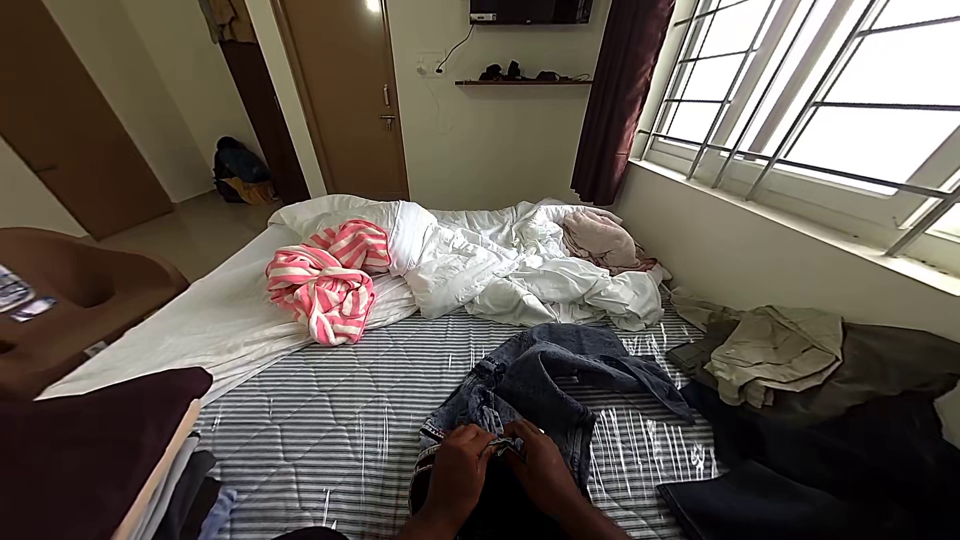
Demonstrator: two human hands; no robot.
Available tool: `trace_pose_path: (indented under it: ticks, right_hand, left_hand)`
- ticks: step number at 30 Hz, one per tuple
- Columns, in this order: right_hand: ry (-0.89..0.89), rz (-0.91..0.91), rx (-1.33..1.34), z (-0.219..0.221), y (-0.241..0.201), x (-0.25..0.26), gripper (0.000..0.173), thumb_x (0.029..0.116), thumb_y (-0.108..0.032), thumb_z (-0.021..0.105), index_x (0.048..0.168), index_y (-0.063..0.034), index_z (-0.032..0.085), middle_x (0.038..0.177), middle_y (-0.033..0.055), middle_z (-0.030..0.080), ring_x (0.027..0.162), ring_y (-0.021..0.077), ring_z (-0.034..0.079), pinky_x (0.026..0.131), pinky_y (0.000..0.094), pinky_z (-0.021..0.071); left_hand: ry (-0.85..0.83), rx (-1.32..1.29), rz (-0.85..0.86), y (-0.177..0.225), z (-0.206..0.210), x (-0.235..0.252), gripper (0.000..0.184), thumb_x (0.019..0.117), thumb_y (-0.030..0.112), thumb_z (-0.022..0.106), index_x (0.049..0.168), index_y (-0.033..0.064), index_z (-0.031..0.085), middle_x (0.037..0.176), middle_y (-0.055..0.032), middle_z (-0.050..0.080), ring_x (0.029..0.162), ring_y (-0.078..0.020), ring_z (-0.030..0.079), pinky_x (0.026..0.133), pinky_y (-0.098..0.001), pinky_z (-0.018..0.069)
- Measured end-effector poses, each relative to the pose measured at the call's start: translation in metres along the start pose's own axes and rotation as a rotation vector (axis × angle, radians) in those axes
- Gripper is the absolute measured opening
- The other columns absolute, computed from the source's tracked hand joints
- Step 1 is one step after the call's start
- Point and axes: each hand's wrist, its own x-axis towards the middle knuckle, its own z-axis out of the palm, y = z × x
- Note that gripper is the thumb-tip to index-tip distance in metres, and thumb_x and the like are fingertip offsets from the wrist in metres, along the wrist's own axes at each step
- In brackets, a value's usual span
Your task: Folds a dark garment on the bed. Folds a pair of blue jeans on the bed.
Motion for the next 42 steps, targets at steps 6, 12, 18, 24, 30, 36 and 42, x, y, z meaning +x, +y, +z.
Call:
trace_pose_path:
  ticks: [6,12,18,24,30,36,42]
  right_hand:
    - [-0.134,-0.042,-0.028,-0.011,0.004,0.002,0.031,0.0915,-0.029,0.071,0.116,-0.0108,0.069,0.115,0.0109,0.068,0.089,0.0238,0.067,0.083,0.0441,0.0567]
    - [-0.300,-0.124,-0.030,-0.009,0.013,0.004,0.029,0.0901,-0.024,0.074,0.112,-0.0065,0.068,0.113,0.0146,0.065,0.097,0.0286,0.065,0.087,0.0485,0.0549]
    - [-0.330,-0.156,0.001,-0.007,0.015,0.008,0.025,0.0883,-0.017,0.075,0.109,-0.0047,0.068,0.111,0.0149,0.066,0.095,0.0282,0.065,0.086,0.0476,0.0546]
    - [-0.240,-0.133,0.009,-0.009,0.010,0.004,0.022,0.0884,-0.015,0.071,0.106,-0.0032,0.069,0.107,0.0151,0.069,0.093,0.0275,0.066,0.085,0.0458,0.0548]
    - [-0.105,-0.083,0.006,-0.007,0.000,0.003,0.019,0.0853,-0.012,0.070,0.104,-0.0068,0.069,0.107,0.0121,0.067,0.086,0.0255,0.065,0.077,0.0457,0.0550]
    - [0.074,-0.221,-0.048,-0.007,0.008,-0.001,0.016,0.0862,-0.010,0.069,0.102,-0.0104,0.071,0.105,0.0095,0.069,0.087,0.0243,0.068,0.074,0.0461,0.0585]
    - [0.167,-0.353,-0.115,-0.008,0.013,0.000,0.014,0.0905,-0.011,0.067,0.103,-0.0124,0.074,0.106,0.0086,0.070,0.089,0.0242,0.070,0.077,0.0446,0.0602]
  left_hand:
    - [-0.251,-0.044,-0.027,0.003,-0.017,0.006,0.025,0.1034,0.022,0.058,0.115,0.0088,0.076,0.115,-0.0086,0.073,0.112,-0.0210,0.068,0.105,-0.0371,0.0506]
    - [-0.469,0.039,0.116,0.008,-0.025,0.008,0.021,0.1001,0.008,0.059,0.113,0.0039,0.074,0.117,-0.0136,0.072,0.116,-0.0274,0.067,0.106,-0.0404,0.0503]
    - [-0.350,-0.047,0.197,-0.003,-0.020,0.003,0.016,0.0928,0.012,0.066,0.100,0.0055,0.079,0.106,-0.0093,0.076,0.102,-0.0208,0.073,0.096,-0.0379,0.0570]
    - [-0.199,-0.109,0.132,-0.006,-0.010,0.004,0.011,0.0861,0.017,0.072,0.089,0.0093,0.080,0.100,-0.0039,0.077,0.093,-0.0143,0.073,0.086,-0.0347,0.0599]
    - [-0.015,-0.064,0.057,0.000,-0.001,-0.001,0.008,0.0828,0.018,0.074,0.084,0.0117,0.078,0.089,-0.0016,0.073,0.081,-0.0122,0.070,0.075,-0.0321,0.0600]
    - [-0.219,-0.574,-0.129,-0.010,-0.017,0.005,0.037,0.0948,0.017,0.068,0.129,0.0013,0.067,0.107,-0.0051,0.076,0.097,-0.0126,0.074,0.091,-0.0335,0.0616]
    - [-0.305,-0.491,-0.120,-0.012,-0.011,0.006,0.029,0.1046,0.021,0.057,0.128,0.0138,0.073,0.123,-0.0095,0.067,0.114,-0.0132,0.063,0.103,-0.0294,0.0516]
